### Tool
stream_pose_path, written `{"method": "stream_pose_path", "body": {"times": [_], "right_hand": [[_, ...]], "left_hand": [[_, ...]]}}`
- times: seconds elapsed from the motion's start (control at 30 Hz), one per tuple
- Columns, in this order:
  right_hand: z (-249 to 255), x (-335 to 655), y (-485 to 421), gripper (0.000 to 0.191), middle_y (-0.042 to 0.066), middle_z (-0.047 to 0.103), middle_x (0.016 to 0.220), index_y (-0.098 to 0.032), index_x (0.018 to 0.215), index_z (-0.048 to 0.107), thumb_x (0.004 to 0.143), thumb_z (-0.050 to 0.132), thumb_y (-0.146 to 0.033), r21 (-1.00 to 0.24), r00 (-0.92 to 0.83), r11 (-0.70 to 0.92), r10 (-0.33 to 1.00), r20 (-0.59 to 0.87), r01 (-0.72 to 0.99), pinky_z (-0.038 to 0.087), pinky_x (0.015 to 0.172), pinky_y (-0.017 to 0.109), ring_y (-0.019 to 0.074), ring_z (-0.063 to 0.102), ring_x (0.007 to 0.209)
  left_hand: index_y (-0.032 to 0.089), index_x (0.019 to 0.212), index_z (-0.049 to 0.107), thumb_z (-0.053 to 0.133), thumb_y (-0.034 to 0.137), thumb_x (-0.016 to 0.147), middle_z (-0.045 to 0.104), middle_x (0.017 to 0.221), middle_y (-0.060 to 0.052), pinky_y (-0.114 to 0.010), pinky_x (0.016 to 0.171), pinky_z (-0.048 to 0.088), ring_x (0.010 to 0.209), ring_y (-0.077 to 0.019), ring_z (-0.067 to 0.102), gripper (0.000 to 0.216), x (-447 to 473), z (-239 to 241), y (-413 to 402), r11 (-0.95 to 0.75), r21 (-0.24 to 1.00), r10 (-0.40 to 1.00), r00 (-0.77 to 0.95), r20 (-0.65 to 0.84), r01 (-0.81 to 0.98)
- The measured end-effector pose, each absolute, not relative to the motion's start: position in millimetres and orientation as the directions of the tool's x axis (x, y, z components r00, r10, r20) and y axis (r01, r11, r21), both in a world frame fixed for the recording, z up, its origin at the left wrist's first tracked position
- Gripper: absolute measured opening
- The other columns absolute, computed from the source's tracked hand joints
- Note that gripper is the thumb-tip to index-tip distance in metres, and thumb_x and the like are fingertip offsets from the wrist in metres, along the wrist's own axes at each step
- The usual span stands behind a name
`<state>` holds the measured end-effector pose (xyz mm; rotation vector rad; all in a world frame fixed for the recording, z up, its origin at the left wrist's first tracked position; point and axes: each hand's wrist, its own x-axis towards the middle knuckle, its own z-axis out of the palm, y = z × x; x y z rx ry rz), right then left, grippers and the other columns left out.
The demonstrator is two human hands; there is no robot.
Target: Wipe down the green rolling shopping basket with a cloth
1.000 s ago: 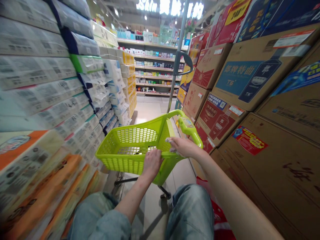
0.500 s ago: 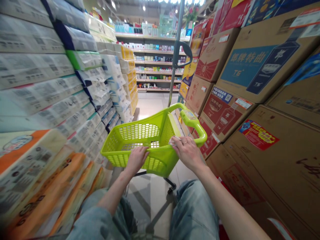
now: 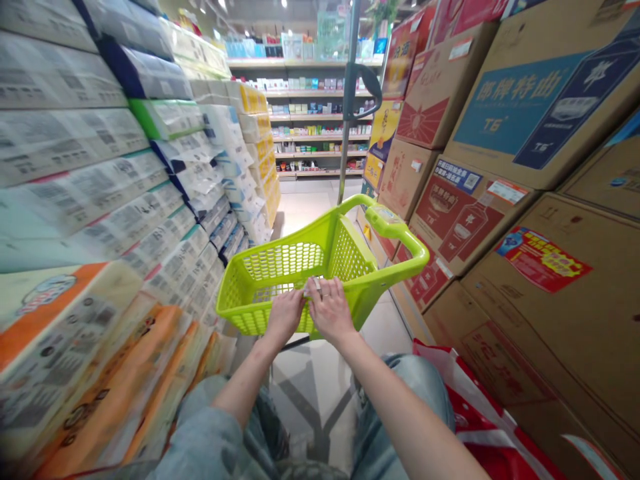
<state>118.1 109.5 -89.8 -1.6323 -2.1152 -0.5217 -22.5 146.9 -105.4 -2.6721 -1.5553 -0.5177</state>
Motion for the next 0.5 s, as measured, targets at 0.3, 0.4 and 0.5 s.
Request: {"method": "stream_pose_path", "body": {"times": [0.3,0.4,0.5], "right_hand": [[-74.8,200.5,95.9,0.054,0.012,0.050,0.129,-0.019,0.140,0.036,0.086,0.039,-0.012,0.137,-0.286,0.251,0.814,0.506,0.958,0.018,0.111,0.052,0.0260,0.036,0.126],[-74.6,225.1,92.7,0.054,0.012,0.048,0.133,-0.019,0.140,0.036,0.086,0.038,-0.011,0.097,-0.185,0.159,0.798,0.573,0.983,0.020,0.111,0.052,0.0266,0.030,0.132],[-84.2,218.7,96.1,0.050,0.013,0.048,0.131,-0.016,0.137,0.041,0.087,0.038,-0.012,0.046,-0.130,0.129,0.780,0.613,0.991,0.024,0.110,0.051,0.0270,0.028,0.133]], "left_hand": [[0.021,0.099,0.055,0.035,0.032,0.094,0.065,0.094,-0.005,-0.027,0.069,0.041,0.086,-0.0193,0.062,0.024,-38.5,-93.4,157.7,-0.548,0.135,0.836,0.541,0.087,0.825],[0.021,0.092,0.055,0.032,0.037,0.094,0.066,0.089,-0.005,-0.027,0.067,0.040,0.084,-0.0203,0.062,0.029,-39.7,-89.0,158.4,-0.530,0.131,0.846,0.532,0.020,0.838],[0.021,0.094,0.055,0.031,0.037,0.094,0.066,0.092,-0.007,-0.028,0.069,0.040,0.086,-0.0211,0.062,0.029,-33.6,-86.2,155.7,-0.514,0.141,0.854,0.520,-0.010,0.846]]}}
